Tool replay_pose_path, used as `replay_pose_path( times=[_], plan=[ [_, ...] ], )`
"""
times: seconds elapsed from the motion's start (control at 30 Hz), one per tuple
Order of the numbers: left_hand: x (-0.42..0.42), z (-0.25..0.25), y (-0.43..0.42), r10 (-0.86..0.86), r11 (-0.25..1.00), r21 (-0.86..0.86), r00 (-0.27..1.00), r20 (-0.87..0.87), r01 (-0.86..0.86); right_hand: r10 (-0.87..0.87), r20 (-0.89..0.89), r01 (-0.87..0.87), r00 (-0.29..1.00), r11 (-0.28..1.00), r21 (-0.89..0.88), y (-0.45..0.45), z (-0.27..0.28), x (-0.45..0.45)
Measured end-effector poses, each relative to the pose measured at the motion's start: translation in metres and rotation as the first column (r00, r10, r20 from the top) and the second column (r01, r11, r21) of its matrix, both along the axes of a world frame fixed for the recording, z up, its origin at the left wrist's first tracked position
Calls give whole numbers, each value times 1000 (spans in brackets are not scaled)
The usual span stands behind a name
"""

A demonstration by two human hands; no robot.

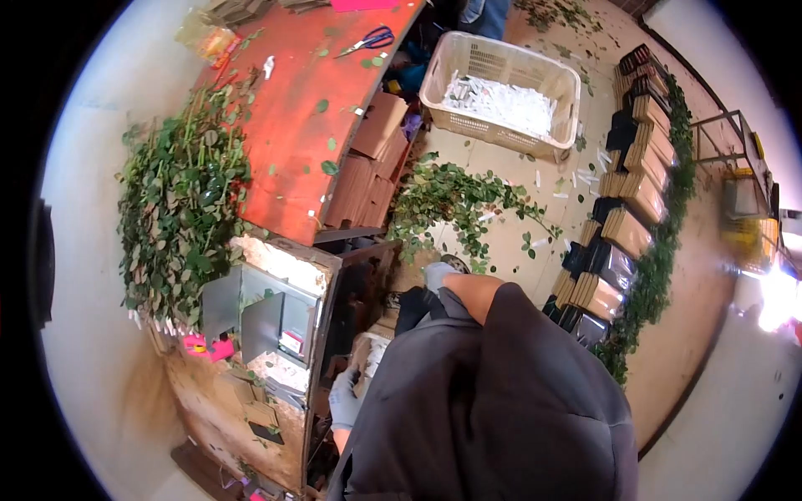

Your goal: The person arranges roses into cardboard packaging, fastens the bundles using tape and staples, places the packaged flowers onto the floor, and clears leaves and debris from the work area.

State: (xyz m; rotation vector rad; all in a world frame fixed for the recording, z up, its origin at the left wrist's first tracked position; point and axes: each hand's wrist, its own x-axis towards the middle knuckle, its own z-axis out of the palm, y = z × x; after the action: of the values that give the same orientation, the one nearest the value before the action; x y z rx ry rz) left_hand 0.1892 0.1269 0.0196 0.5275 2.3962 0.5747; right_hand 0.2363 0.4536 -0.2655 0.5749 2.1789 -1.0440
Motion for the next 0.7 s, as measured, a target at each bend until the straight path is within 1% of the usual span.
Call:
replay_pose_path(
  times=[0.07,0.1,0.13,0.17,0.2,0.23,0.27,0.3,0.33,0.37,0.4,0.43,0.47,0.53,0.57,0.6,0.63,0.67,0.7],
  plan=[
    [13,-26,-16,-24,999,-46,996,82,28,-23,-59,15,998,991,-136,-4,14,4],
    [18,-37,-20,-28,998,-53,996,90,33,25,-77,-38,997,985,-169,-2,22,7],
    [23,-42,-20,5,998,-60,986,167,5,21,-72,-33,997,984,-175,-4,23,11],
    [25,-49,-18,41,998,-64,971,238,-26,55,-84,-67,995,986,-151,-3,20,16],
    [24,-60,-17,42,998,-59,971,234,-29,93,-100,-105,991,987,-122,1,18,19],
    [22,-72,-15,29,998,-63,975,218,-16,71,-48,-74,996,996,-57,2,2,27],
    [19,-80,-11,16,998,-65,979,204,-3,77,-52,-80,996,996,-49,9,8,30],
    [14,-90,-7,-15,997,-75,984,178,28,90,7,-90,996,996,-17,16,14,33],
    [10,-99,-3,-14,997,-73,984,177,28,98,67,-99,993,995,10,20,19,36],
    [6,-109,0,22,999,-28,986,166,-18,98,66,-99,993,995,10,23,18,40],
    [2,-117,2,55,998,16,986,157,-58,12,108,-8,994,999,-31,26,17,44],
    [0,-126,1,65,998,8,983,174,-68,-78,153,89,985,994,-66,26,18,42],
    [1,-141,-5,72,997,25,980,184,-78,-88,154,99,984,993,-64,23,25,35],
    [10,-165,-19,60,998,21,967,248,-67,158,60,-156,986,987,-43,10,39,15],
    [14,-170,-23,26,1000,-5,970,244,-25,217,104,-210,971,975,-74,-3,39,-4],
    [18,-176,-27,25,1000,-5,969,247,-25,239,17,-237,971,969,-75,-20,32,-19],
    [22,-178,-30,1,998,-58,946,325,19,259,-69,-264,964,962,-78,-38,27,-34],
    [24,-182,-34,-18,992,-107,915,404,66,232,-133,-244,964,966,-83,-54,33,-51],
    [27,-186,-40,-15,992,-108,912,410,65,207,-195,-227,959,970,-88,-69,41,-70]
  ],
)
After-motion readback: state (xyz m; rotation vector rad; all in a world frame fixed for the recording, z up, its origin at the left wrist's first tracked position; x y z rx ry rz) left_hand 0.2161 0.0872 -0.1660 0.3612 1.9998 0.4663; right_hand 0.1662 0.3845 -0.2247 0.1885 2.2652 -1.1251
